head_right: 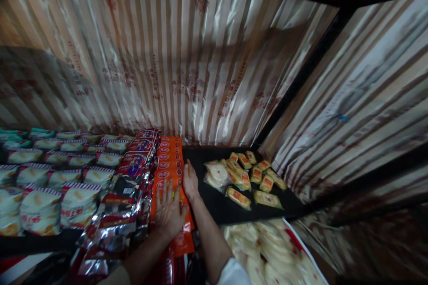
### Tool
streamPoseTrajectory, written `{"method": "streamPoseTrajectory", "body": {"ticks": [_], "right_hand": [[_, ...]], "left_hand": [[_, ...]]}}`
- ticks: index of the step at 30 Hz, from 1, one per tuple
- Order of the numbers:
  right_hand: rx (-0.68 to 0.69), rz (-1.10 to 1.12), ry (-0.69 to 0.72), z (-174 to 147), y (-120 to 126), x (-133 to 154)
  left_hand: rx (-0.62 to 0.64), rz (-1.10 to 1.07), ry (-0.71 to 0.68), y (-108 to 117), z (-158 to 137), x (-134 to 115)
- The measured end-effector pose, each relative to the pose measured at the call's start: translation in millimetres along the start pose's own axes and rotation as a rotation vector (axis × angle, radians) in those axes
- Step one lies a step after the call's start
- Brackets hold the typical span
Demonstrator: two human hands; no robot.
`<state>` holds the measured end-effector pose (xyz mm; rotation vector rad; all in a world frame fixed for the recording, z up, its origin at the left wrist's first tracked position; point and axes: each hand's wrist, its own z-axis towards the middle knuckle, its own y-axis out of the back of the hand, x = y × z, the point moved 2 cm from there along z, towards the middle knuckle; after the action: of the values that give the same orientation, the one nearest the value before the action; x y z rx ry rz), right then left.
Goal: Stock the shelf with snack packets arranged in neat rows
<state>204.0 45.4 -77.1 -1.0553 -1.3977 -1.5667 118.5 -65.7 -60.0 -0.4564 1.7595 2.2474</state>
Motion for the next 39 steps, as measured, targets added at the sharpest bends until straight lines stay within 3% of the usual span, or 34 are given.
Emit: {"method": "streamPoseTrajectory", "body": {"ticks": [17, 23, 26, 35, 39], "right_hand": [[0.024, -0.174, 0.027, 3, -5, -5], [0.056, -0.196, 0.321, -3, -8, 5], [0.093, -0.195, 0.375, -4, -7, 12], [0.229, -0.227, 0.325, 17, -17, 18], [0.080, -0.068, 0.189, 18, -9, 15]], "left_hand": [[0.039, -0.057, 0.005, -2, 0, 3], [0.048, -0.011, -0.014, -2, -2, 3], [0.043, -0.006, -0.029, -3, -2, 3], [0.057, 0.015, -0.016, -2, -1, 1], [0.052, 0.011, -0.034, 0, -1, 1]]}}
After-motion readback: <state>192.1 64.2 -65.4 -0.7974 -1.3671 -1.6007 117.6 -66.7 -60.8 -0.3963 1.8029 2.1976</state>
